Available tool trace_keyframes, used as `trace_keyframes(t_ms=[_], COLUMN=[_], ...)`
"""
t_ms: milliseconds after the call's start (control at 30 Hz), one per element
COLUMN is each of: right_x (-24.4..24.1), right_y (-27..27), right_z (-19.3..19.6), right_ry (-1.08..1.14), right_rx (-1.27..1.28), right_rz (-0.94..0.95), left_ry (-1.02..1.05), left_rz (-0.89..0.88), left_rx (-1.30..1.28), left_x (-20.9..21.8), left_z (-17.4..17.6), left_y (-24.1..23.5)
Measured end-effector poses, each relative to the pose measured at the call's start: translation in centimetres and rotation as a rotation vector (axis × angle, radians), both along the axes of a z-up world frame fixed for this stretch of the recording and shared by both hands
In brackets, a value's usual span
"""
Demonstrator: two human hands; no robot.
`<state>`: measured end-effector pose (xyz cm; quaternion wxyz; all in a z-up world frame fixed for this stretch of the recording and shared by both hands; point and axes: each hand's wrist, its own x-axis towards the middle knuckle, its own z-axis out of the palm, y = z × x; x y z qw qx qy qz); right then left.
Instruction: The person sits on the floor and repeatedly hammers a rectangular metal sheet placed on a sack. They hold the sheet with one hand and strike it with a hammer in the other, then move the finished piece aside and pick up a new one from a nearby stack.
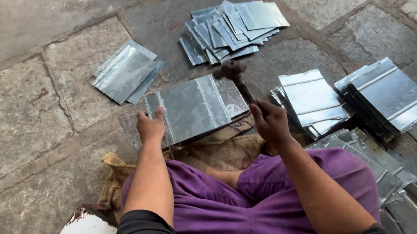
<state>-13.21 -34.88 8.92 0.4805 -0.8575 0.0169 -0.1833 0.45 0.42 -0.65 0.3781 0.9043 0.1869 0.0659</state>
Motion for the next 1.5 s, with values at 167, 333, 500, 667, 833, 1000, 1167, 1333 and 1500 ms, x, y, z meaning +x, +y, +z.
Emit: trace_keyframes(t_ms=[167,333,500,667,833,1000,1167,1333,1500], right_x=[0.9,1.1,0.3,-0.3,-0.5,-0.6,-0.7,-1.3,-1.8], right_y=[-0.7,-1.7,-2.0,-3.7,-4.2,-3.9,-4.7,-4.5,-4.0], right_z=[-1.6,-2.2,0.4,3.2,3.7,3.4,5.4,5.8,6.0], right_ry=[0.486,0.474,0.284,-0.009,0.052,-0.017,-0.169,-0.156,-0.160], right_rx=[-0.206,-0.144,0.426,0.738,0.596,0.735,0.598,0.516,0.220], right_rz=[-0.048,-0.160,-0.100,0.110,-0.067,-0.070,-0.044,-0.073,-0.133], left_ry=[0.032,-0.046,-0.480,-0.594,-0.594,-0.826,-0.602,0.156,0.092], left_rz=[0.042,0.066,-0.233,-0.518,-0.486,-0.632,-0.682,-0.253,-0.232], left_rx=[-0.073,-0.302,-0.792,-0.333,-0.168,-0.014,0.399,-0.064,0.097], left_x=[0.5,0.8,0.6,-2.0,-3.3,-2.2,-2.8,-2.3,-0.5], left_z=[-0.6,-1.5,0.8,5.4,8.3,8.0,7.3,7.2,4.5], left_y=[0.3,0.9,1.1,1.0,-0.6,-0.9,-1.1,-1.9,-4.0])
